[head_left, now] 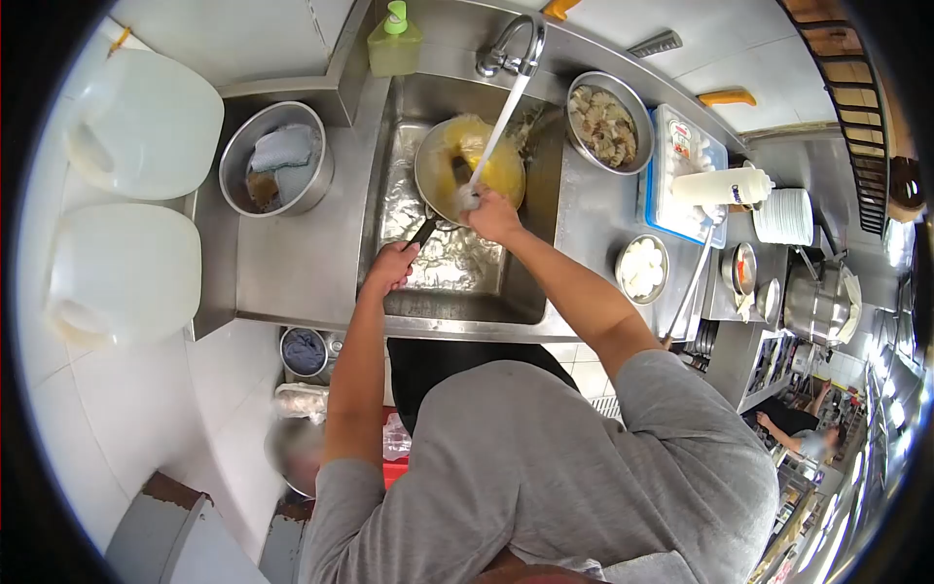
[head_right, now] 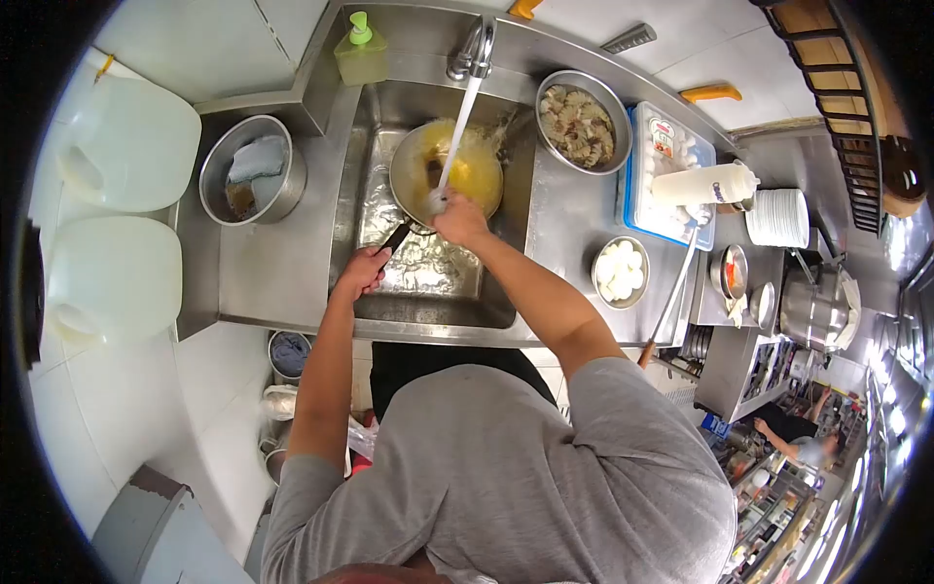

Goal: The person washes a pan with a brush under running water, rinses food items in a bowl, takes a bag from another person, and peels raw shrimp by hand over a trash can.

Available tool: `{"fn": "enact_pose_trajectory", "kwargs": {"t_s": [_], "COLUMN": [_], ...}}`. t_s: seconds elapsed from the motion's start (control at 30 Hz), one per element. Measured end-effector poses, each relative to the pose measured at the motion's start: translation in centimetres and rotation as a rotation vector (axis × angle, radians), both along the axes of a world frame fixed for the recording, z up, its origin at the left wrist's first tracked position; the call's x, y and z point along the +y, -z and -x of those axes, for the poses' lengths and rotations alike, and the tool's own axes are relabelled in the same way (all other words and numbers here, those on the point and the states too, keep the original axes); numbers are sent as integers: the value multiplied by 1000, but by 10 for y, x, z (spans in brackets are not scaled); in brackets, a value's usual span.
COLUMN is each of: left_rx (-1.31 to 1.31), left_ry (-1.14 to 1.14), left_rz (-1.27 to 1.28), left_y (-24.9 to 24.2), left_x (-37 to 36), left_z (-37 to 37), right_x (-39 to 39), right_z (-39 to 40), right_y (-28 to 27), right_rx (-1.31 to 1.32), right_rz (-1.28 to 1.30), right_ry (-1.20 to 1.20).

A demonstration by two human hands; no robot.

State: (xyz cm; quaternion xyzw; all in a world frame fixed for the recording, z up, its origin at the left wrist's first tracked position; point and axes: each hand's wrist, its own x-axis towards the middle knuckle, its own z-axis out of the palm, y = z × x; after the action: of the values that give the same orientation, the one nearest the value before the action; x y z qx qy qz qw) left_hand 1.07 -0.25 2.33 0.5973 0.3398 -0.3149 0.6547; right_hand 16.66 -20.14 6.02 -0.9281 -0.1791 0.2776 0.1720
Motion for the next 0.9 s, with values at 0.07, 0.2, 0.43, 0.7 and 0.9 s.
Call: {"fn": "enact_pose_trajectory", "kwargs": {"t_s": [0.07, 0.2, 0.43, 0.7, 0.9], "left_rx": [22, 17, -2, 6, -39], "left_ry": [-17, 27, 50, 74, 133], "left_rz": [28, -1, -42, -73, -139], "left_y": [1, 9, 5, 20, 6], "left_x": [0, -1, 0, 0, -1], "left_z": [3, 0, -1, 1, -1], "right_x": [-16, -8, 41, -11, -6], "right_z": [26, 17, 26, 10, -4], "right_y": [-30, -58, -50, -58, -69], "right_rx": [26, 344, 326, 84, -54], "right_rz": [-180, -394, -539, 27, 361], "right_ry": [-65, 240, 512, -128, -200]}}
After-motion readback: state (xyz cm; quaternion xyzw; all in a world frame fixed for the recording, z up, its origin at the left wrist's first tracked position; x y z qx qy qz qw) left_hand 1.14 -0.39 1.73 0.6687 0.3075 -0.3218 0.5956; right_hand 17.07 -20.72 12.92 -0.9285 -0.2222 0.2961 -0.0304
